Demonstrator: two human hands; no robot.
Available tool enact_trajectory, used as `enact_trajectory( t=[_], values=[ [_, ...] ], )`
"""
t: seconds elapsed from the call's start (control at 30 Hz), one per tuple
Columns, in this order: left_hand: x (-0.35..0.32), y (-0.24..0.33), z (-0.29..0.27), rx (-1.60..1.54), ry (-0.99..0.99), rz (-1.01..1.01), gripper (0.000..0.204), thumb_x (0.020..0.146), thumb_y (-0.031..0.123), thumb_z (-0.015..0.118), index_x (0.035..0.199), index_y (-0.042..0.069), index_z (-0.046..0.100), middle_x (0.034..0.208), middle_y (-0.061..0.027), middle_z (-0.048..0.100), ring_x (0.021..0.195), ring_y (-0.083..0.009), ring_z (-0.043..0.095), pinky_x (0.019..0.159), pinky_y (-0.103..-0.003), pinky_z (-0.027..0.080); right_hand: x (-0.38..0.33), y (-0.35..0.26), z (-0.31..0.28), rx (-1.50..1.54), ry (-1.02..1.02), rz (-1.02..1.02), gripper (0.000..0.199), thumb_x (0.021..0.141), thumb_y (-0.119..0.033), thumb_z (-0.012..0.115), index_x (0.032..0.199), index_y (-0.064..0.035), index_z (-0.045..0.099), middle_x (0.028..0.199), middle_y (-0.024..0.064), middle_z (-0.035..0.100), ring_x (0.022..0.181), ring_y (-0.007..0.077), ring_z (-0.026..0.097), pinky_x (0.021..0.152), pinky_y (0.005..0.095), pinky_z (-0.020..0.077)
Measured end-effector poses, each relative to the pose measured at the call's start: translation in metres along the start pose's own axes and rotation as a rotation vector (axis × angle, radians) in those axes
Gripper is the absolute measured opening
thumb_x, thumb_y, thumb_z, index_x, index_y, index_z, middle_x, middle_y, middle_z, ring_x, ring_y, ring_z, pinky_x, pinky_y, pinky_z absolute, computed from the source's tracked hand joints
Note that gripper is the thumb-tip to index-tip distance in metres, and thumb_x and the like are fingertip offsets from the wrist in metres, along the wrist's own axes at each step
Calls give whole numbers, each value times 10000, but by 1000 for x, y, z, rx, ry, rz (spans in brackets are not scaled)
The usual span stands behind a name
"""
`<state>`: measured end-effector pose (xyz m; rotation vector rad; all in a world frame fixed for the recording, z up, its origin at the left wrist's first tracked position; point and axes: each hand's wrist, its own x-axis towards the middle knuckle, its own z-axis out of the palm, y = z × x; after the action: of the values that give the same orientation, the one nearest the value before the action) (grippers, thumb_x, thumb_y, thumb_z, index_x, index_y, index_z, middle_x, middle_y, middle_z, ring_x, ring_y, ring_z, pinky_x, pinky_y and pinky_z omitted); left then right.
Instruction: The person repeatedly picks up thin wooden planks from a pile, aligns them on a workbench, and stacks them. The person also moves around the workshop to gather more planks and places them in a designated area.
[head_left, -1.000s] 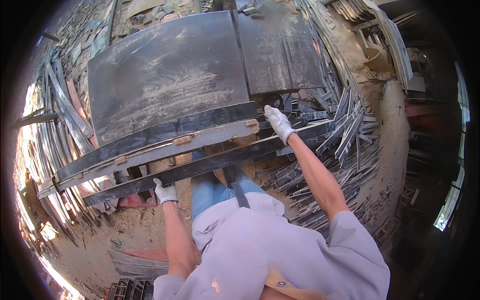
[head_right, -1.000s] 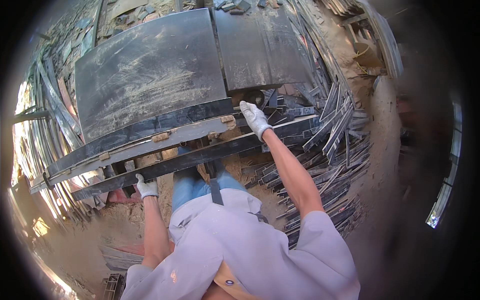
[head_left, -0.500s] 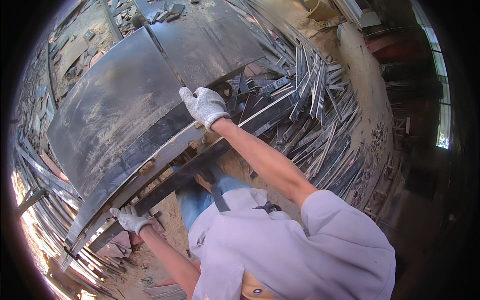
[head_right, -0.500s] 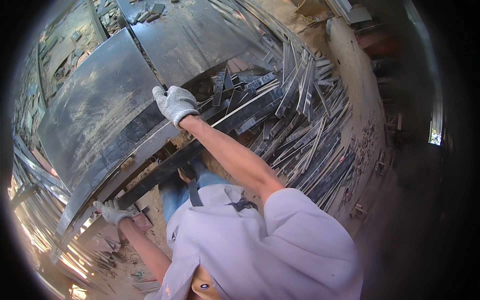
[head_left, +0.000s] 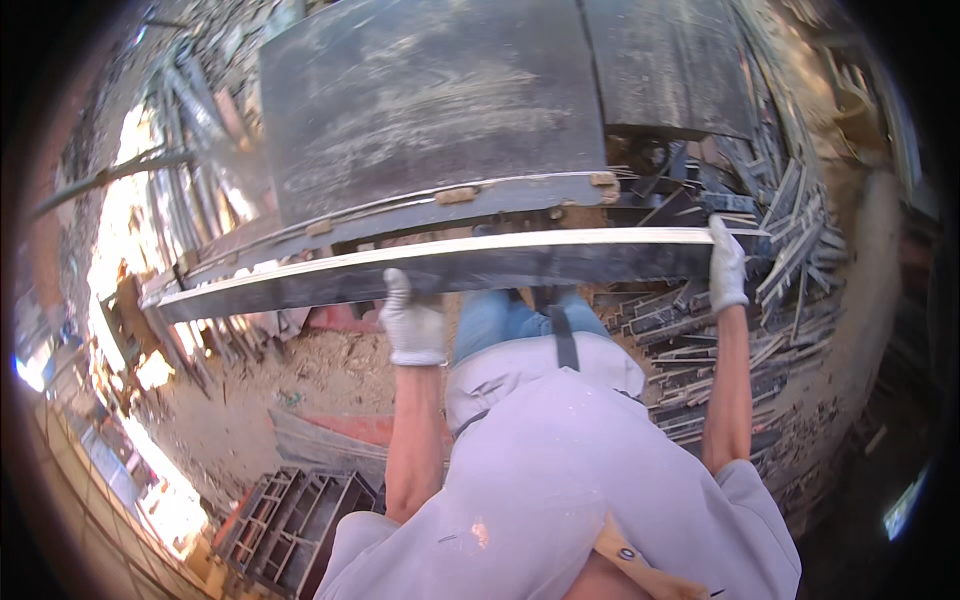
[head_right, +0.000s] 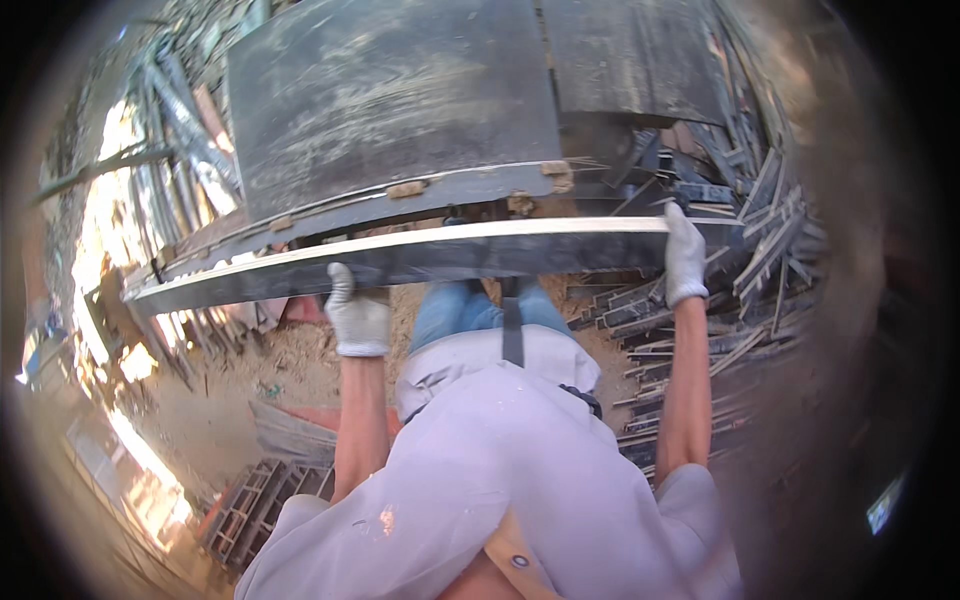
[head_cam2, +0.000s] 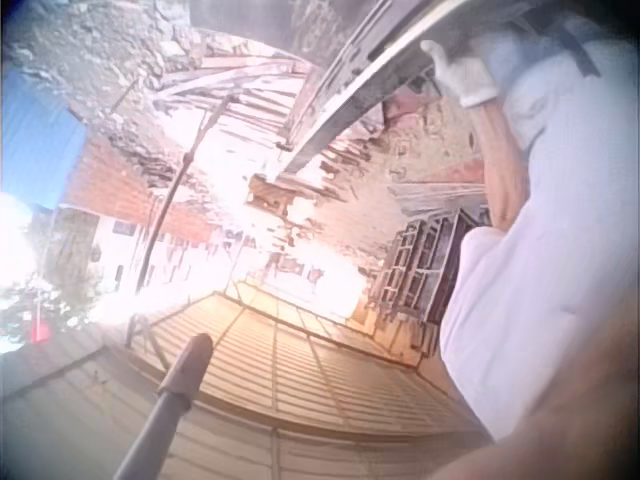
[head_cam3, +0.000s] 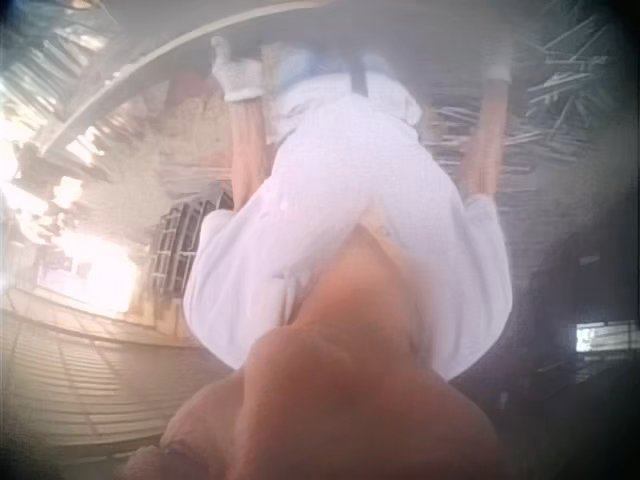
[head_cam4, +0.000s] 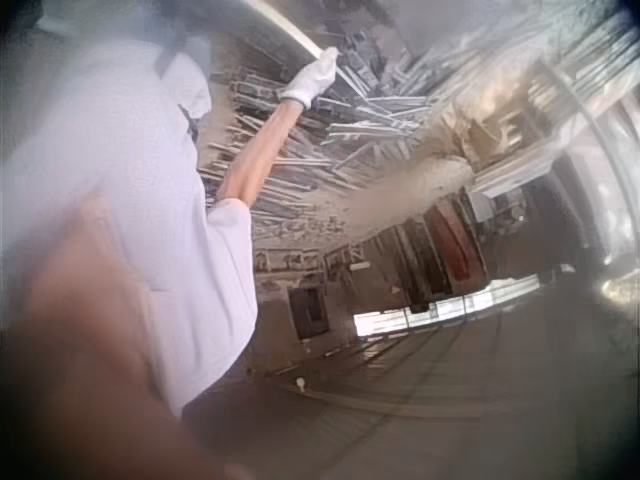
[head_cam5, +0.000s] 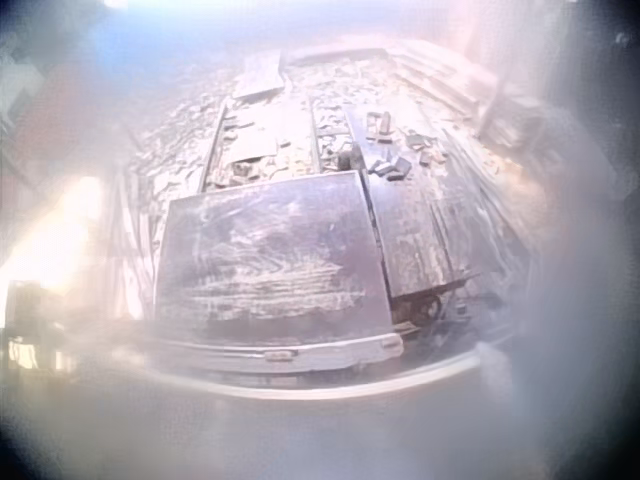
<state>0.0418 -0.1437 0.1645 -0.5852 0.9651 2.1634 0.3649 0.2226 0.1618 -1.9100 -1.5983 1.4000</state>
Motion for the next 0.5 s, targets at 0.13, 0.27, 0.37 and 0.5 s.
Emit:
enact_trajectory(
  t=[0.13,0.27,0.37,0.5],
  values=[
    [-66,-28,-43,58,158,-385,489,945,250,776,1364,76,595,1323,-137,677,1300,-335,599,1147,-607,464,18,135,-50,-134,94,130,536,1046,-406,603,1241,78,725,1201,164,765,1112,234,671,1002,368,486],
    [-50,-69,-90,-67,282,-547,479,990,244,715,1391,38,557,1398,-174,625,1364,-377,550,1186,-667,421,18,171,-42,-448,105,-67,509,1030,-406,597,1009,77,759,951,234,770,887,340,700,844,452,498],
    [-22,-97,-119,-96,267,-569,477,1010,245,684,1405,19,541,1428,-185,603,1379,-390,535,1202,-676,404,28,187,-17,-468,102,-75,568,1044,-465,556,891,54,729,863,269,716,797,402,666,778,510,470],
    [0,-132,-138,-35,224,-582,503,1021,263,669,1432,11,525,1446,-192,596,1388,-401,530,1196,-677,412,49,217,-19,-437,89,-67,645,1055,-556,497,920,30,733,921,287,716,873,466,670,800,520,479]
  ],
)
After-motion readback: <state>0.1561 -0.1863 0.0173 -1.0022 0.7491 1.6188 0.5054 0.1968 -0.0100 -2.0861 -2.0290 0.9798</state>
